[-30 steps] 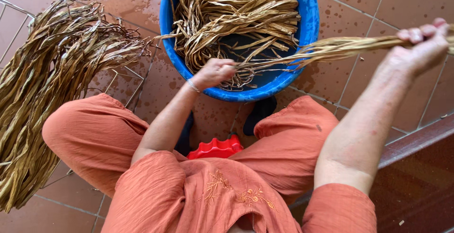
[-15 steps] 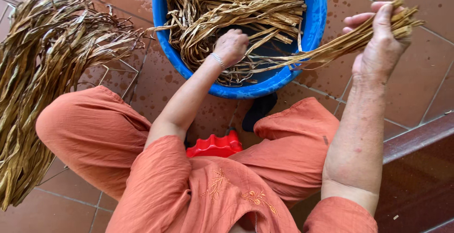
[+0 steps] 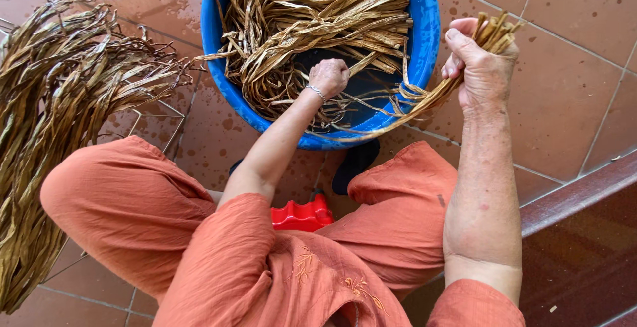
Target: The person sits on a small red stool and repeatedly pulls dried plant strips from a blue basin of water, separates them by hand, and places them onto a metal drying rack. The person handles the strips one at a time or in small bundles, transferring them from the basin to the rack.
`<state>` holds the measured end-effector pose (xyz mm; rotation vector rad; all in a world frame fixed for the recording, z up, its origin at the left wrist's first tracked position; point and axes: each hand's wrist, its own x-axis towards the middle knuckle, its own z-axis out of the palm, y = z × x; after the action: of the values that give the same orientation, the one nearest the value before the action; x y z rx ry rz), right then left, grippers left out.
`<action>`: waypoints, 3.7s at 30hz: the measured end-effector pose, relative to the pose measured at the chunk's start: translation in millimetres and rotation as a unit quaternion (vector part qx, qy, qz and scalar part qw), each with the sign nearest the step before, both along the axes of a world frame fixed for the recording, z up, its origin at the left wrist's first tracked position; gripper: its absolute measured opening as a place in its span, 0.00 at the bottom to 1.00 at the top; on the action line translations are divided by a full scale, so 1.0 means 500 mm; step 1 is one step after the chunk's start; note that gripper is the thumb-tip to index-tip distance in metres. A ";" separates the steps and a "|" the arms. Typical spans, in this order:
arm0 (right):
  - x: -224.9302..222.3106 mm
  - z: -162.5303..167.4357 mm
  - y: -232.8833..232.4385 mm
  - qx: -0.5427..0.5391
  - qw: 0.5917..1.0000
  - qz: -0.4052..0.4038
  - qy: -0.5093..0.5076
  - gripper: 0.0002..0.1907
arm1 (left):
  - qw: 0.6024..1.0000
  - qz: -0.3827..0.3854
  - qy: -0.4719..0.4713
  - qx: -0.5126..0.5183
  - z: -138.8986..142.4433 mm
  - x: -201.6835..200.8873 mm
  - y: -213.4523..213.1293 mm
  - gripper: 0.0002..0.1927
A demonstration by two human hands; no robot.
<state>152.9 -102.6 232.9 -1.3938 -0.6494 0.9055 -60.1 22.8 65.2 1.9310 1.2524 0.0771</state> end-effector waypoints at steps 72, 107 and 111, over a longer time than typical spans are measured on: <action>0.227 -0.039 -0.116 0.138 0.959 -0.240 0.058 0.13 | 0.990 -0.129 0.013 0.057 -0.013 -0.286 -0.015 0.11; -0.077 0.093 0.006 -0.002 0.997 -0.018 -0.074 0.10 | 0.843 0.067 -0.484 -0.223 0.177 -0.080 -0.089 0.14; -0.125 0.131 0.006 0.017 0.999 0.028 -0.006 0.10 | 0.846 -0.001 -0.481 -0.232 0.234 -0.078 -0.124 0.14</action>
<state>90.2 -99.4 298.6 -1.3570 -0.7125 0.9280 -98.9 -39.4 182.1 1.1726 0.5014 0.6052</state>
